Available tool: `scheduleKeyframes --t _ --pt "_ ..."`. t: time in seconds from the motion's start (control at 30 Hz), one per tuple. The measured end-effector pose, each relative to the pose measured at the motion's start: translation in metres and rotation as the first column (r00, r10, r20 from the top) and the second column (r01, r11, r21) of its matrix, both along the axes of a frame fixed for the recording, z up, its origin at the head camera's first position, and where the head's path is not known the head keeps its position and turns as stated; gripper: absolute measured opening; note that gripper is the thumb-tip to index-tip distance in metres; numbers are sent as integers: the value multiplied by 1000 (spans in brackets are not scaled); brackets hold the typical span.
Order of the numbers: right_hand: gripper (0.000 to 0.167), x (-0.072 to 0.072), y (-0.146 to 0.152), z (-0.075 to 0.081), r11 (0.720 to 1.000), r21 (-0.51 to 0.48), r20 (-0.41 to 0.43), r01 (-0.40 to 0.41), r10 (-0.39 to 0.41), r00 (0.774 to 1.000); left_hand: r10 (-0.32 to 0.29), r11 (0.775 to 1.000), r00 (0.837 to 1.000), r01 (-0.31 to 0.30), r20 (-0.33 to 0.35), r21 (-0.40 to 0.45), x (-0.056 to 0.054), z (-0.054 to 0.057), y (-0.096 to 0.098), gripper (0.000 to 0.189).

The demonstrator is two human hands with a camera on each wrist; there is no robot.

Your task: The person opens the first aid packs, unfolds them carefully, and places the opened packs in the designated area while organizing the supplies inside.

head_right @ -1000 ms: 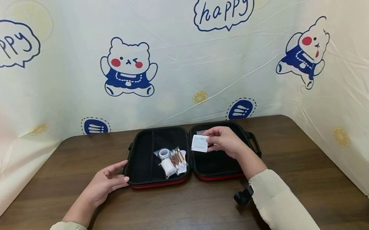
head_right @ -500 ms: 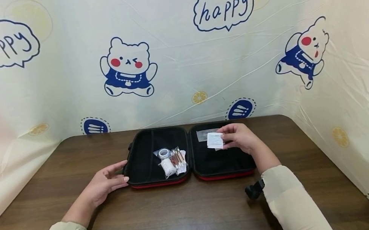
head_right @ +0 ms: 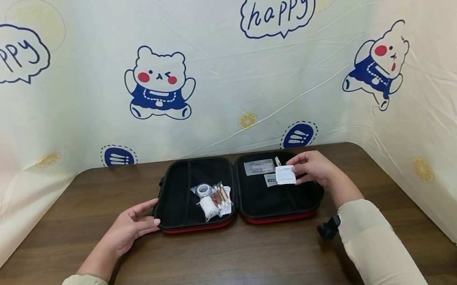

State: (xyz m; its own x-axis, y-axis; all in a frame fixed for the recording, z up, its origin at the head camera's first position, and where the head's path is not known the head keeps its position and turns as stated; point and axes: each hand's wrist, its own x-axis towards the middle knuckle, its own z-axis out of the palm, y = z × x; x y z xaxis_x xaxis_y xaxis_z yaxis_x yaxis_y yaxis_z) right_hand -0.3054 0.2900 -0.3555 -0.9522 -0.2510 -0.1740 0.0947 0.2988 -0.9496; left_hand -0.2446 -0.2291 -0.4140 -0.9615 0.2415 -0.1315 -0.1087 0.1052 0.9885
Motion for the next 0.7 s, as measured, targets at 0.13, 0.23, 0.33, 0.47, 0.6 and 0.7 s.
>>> scheduleKeyframes --t 0.13,0.23,0.33,0.47,0.6,0.7 --pt "37 -2 10 -2 999 39 25 5 -6 1000 1 1000 1000 -1 0 -5 0 0 0 74" --pt "37 -2 16 -2 998 69 43 0 -3 999 -2 1000 1000 2 2 -5 0 0 0 74" --pt "36 -1 20 -1 993 119 46 -10 4 999 -5 1000 1000 5 4 -4 0 0 0 74" --pt "33 1 24 3 983 184 43 -9 1 999 -5 1000 1000 5 4 -5 0 0 0 74" --pt "29 1 24 5 971 240 44 -8 -3 999 -1 1000 1000 1 4 -7 0 0 0 74" --pt "26 0 23 4 959 283 37 -22 12 999 1 1000 1000 -1 4 -10 0 0 0 74"
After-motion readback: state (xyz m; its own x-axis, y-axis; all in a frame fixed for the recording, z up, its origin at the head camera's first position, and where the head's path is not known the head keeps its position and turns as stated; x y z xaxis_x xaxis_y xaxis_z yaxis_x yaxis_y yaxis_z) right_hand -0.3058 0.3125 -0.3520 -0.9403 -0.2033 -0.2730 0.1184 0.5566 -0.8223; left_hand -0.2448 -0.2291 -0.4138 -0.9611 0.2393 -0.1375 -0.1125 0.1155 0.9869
